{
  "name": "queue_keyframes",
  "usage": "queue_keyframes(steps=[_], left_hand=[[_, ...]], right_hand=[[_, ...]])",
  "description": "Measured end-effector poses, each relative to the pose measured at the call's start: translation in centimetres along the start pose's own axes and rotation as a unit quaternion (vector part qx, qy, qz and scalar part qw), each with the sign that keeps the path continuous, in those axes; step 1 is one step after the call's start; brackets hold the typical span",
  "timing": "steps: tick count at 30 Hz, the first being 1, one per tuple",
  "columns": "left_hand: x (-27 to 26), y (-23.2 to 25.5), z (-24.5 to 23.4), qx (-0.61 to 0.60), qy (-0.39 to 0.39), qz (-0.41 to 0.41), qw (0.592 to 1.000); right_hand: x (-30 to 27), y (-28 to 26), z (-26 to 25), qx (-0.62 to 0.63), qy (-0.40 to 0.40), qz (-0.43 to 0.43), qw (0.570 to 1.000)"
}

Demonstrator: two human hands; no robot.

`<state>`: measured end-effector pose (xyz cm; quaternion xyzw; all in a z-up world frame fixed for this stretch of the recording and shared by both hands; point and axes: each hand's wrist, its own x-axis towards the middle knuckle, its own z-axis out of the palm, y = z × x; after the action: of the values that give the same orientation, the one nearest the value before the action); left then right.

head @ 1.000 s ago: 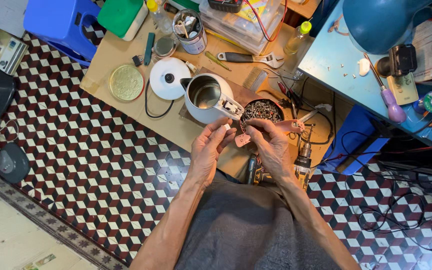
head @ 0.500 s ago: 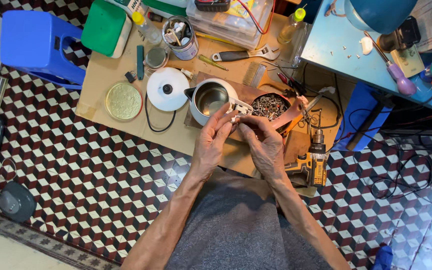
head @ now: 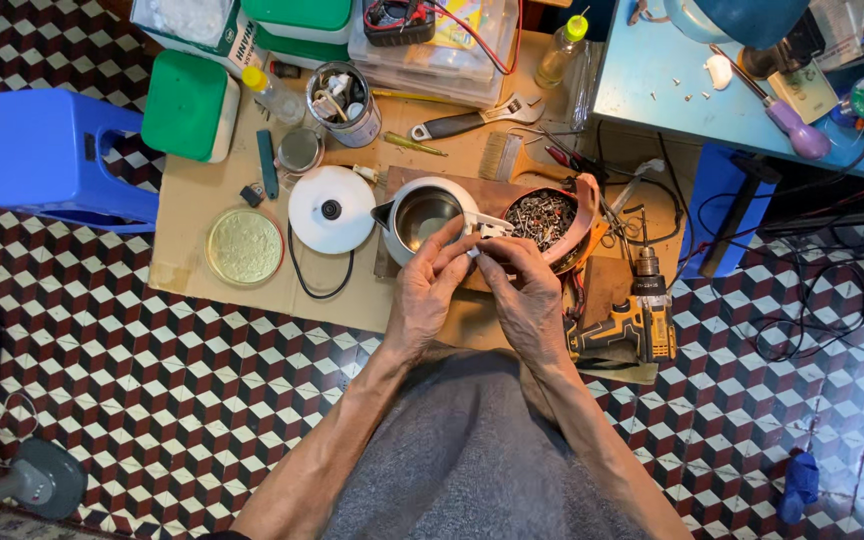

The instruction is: The person disassembles a white electric kettle, removes and replaces screws, and uses a power drill to fasten components. They handle the kettle body, lid, and internal parts while working at a cluttered workbench.

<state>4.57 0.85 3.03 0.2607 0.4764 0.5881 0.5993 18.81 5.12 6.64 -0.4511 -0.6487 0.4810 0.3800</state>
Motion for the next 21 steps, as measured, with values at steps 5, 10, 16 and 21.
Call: queue_keyframes(steps=[5, 10, 16, 21], left_hand=[[-0.3, 0.3, -0.1, -0.052, 0.026, -0.078, 0.995], [-0.9, 0.9, -0.4, -0.048, 0.018, -0.142, 0.989], [-0.9, 1.2, -0.5, -0.059, 0.0, -0.154, 0.986], [-0.6, 0.9, -1.1, 0.046, 0.005, -0.126, 0.991]], right_hand=[[-1.0, -0.5, 0.2, -0.063, -0.03, -0.031, 0.997], [-1.5, 0.1, 0.4, -0.161, -0.034, -0.066, 0.984], [-1.8, 0.5, 0.7, -0.123, -0.025, -0.046, 0.991], [-1.1, 1.3, 0.5, -0.116, 0.055, -0.033, 0.991]])
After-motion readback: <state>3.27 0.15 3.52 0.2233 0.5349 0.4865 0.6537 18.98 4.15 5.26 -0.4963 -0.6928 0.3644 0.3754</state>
